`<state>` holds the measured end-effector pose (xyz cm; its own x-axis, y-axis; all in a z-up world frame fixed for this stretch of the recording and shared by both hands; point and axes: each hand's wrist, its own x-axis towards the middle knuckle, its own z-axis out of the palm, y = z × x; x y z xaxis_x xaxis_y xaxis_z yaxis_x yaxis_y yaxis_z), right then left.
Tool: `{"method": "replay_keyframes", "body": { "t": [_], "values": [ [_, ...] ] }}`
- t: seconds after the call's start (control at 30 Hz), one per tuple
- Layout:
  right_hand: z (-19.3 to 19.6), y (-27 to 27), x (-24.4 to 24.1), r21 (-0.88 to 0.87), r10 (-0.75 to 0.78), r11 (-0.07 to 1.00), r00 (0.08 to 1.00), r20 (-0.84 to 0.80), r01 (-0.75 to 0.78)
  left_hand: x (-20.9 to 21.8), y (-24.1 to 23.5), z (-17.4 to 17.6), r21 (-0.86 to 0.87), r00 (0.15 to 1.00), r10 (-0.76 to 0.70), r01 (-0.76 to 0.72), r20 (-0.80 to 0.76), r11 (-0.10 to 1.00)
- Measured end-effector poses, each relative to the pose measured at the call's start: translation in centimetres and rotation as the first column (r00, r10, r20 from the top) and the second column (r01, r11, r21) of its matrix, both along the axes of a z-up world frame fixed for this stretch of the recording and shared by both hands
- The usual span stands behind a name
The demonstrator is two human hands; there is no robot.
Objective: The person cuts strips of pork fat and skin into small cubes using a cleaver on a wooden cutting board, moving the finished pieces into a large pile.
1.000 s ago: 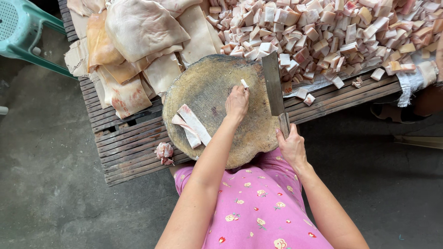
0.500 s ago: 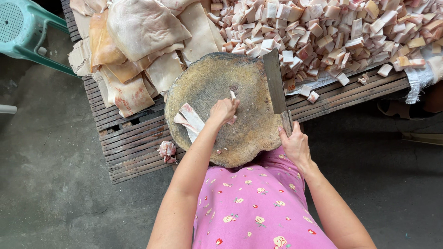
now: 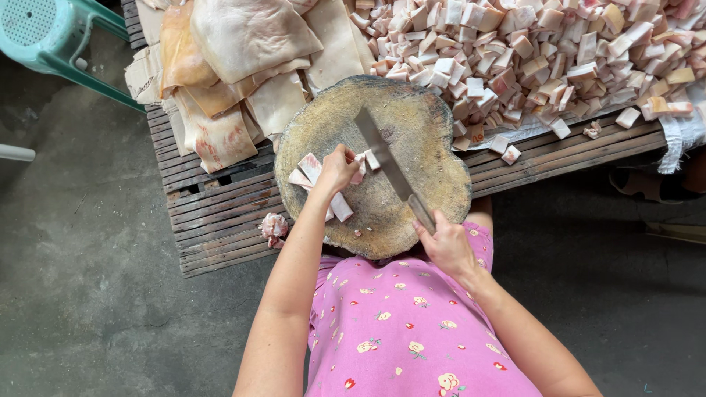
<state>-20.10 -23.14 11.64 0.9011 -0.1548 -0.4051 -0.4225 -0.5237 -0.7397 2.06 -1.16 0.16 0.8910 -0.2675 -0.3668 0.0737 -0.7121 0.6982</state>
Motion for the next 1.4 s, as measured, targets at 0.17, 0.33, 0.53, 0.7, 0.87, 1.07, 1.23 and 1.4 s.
{"method": "replay_keyframes", "body": {
  "t": [0.17, 0.33, 0.53, 0.7, 0.87, 1.07, 1.23, 1.4],
  "values": [
    [-0.9, 2.4, -1.0, -0.083, 0.040, 0.996, 0.998, 0.055, -0.036, -1.5, -0.8, -0.1, -0.156, 0.993, 0.095, -0.106, -0.076, 0.982],
    [-2.2, 2.8, -1.2, -0.142, 0.084, 0.985, 0.994, -0.072, -0.093, -3.1, -1.6, 0.4, -0.305, 0.992, 0.124, -0.130, -0.039, 0.943],
    [-2.9, 3.4, 5.9, -0.119, 0.095, 0.988, 0.995, -0.041, -0.099, -3.8, -1.3, 0.1, -0.137, 0.983, 0.088, -0.066, 0.159, 0.988],
    [-1.5, 1.6, 6.7, 0.087, -0.033, 0.995, 0.991, -0.131, 0.045, -4.4, -0.1, 2.6, -0.106, 0.992, 0.100, -0.092, 0.076, 0.990],
    [-0.4, -2.0, 2.7, -0.072, -0.145, 0.987, 0.989, 0.020, 0.146, -8.0, -2.5, 4.2, 0.177, 0.986, -0.164, 0.157, 0.021, 0.971],
    [-1.2, -4.2, 0.7, -0.139, -0.238, 0.959, 0.968, 0.074, 0.246, -7.6, -4.5, 2.7, 0.158, 0.979, -0.188, 0.173, 0.082, 0.972],
    [-2.2, -4.6, 0.3, -0.112, -0.243, 0.962, 0.968, 0.059, 0.248, -2.1, -4.2, 1.7, -0.085, 0.992, 0.003, 0.008, 0.123, 0.996],
    [-1.5, -5.2, 0.6, -0.007, -0.335, 0.942, 0.937, -0.098, 0.336, -1.7, -7.0, 1.5, 0.186, 0.961, -0.179, 0.141, 0.212, 0.972]
  ]
}}
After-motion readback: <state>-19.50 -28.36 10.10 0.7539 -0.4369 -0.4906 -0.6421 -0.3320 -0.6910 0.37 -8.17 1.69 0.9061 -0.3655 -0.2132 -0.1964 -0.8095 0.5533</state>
